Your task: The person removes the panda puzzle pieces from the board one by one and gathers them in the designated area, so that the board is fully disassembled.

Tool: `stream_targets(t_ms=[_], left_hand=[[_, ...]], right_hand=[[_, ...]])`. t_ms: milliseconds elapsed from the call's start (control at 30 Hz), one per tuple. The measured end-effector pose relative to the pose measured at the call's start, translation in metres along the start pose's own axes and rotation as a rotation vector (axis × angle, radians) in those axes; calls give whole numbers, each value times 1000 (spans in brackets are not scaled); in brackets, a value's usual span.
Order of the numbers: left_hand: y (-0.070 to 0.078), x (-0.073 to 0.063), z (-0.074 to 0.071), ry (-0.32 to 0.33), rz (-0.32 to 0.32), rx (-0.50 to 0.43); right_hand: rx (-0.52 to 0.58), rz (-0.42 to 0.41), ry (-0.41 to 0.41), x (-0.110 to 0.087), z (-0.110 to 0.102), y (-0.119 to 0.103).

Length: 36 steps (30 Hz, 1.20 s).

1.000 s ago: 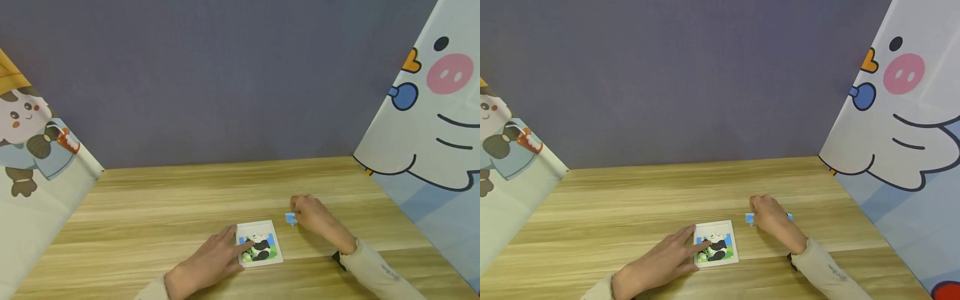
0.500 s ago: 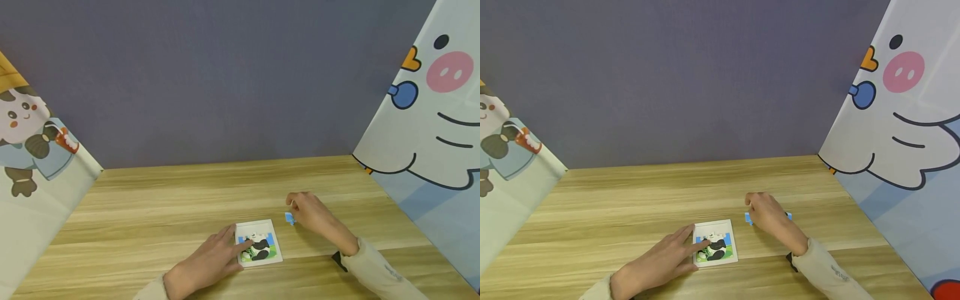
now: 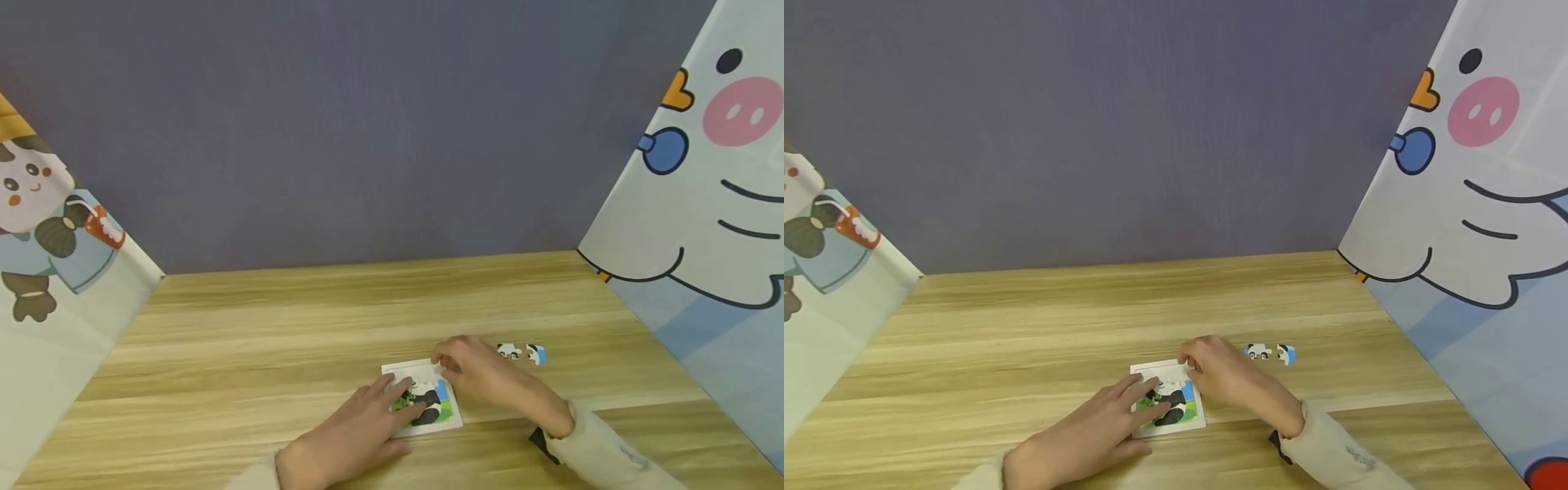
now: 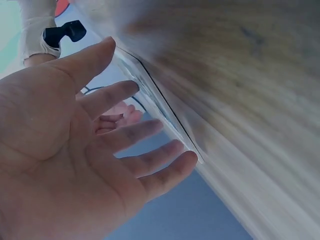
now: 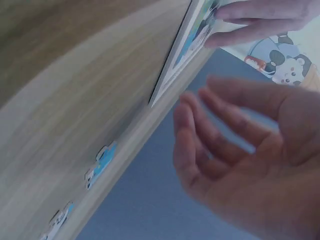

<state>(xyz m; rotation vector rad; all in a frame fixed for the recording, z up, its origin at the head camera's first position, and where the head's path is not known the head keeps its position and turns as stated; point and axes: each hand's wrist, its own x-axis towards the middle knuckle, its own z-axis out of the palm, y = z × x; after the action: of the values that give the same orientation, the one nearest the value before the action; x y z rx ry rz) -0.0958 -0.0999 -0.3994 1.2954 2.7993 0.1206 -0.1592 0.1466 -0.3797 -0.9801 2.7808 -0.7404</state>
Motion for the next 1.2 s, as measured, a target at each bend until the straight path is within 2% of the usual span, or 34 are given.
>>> stream_targets(t_ms=[133,300,500,733,867,1200], left_hand=[[1,3,1,13,20,62],[1,7,2,19,19,64],[3,8,1,10,11,95],[7,7,5,64,28,165],[13,7,5,50,14,182],[20,6,4,47,-10,223]], right_hand=[[10,-30,-84,-1,6,-3],[28,-20,-121,-6,11,-5],[1,11,-131,-7,14,-7],[8,41,-147,-8,15,-9],[-8,39,-134,-8,15,-10],[-13,-53,-80,-7,14,-5]])
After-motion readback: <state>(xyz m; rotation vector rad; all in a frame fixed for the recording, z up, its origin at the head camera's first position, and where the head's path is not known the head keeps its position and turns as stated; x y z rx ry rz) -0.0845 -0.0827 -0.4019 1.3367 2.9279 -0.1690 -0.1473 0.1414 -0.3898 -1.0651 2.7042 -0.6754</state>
